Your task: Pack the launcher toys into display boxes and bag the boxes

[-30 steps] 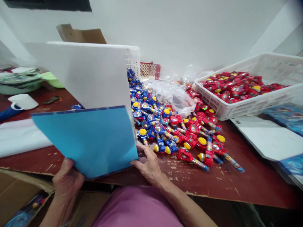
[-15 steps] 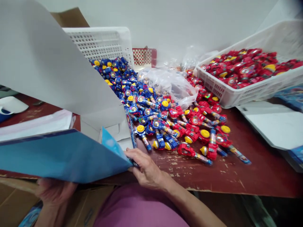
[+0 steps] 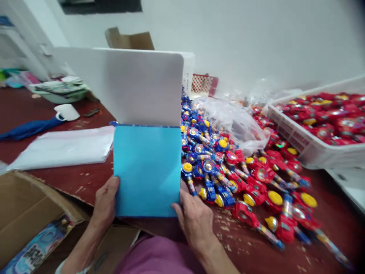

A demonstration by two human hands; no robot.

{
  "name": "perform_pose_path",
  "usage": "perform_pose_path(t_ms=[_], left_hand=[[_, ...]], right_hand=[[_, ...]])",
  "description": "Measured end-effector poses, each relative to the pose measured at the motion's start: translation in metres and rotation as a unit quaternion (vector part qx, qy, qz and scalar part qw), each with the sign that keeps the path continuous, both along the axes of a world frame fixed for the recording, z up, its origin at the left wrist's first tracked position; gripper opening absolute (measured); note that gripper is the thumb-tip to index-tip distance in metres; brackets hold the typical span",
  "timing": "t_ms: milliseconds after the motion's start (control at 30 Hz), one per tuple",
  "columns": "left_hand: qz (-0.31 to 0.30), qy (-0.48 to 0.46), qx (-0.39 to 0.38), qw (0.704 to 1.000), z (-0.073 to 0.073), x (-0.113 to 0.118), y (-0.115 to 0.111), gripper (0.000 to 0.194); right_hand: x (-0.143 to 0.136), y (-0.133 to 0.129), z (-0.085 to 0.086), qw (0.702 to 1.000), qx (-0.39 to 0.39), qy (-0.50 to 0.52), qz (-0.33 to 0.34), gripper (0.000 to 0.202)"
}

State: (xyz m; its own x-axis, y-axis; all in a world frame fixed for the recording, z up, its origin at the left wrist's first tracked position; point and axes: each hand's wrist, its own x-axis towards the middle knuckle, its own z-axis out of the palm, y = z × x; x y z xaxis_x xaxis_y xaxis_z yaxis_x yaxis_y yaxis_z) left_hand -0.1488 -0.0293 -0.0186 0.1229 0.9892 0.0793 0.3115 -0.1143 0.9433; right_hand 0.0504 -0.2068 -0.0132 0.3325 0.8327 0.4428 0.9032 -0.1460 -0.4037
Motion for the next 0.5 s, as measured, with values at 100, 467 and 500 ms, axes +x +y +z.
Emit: perform_pose_path(t_ms=[100, 467, 500], left_hand=[[-0.021, 0.056, -0.025, 0.998, 0.011, 0.003, -0.005, 0.06], [-0.078, -0.055, -0.058, 0.994, 0.009, 0.001, -0.012, 0.061], [-0.082, -0.083, -0.07, 0.991, 0.006, -0.001, -0.013, 0.06]], right_hand=[[0.014, 0.007, 0.014, 0.999, 0.006, -0.034, -0.014, 0.024], [0.058, 0.148, 0.104, 0.952, 0.118, -0.208, 0.19, 0.067], [0.06, 0.154, 0.108, 0.954, 0.1, -0.187, 0.212, 0.063]])
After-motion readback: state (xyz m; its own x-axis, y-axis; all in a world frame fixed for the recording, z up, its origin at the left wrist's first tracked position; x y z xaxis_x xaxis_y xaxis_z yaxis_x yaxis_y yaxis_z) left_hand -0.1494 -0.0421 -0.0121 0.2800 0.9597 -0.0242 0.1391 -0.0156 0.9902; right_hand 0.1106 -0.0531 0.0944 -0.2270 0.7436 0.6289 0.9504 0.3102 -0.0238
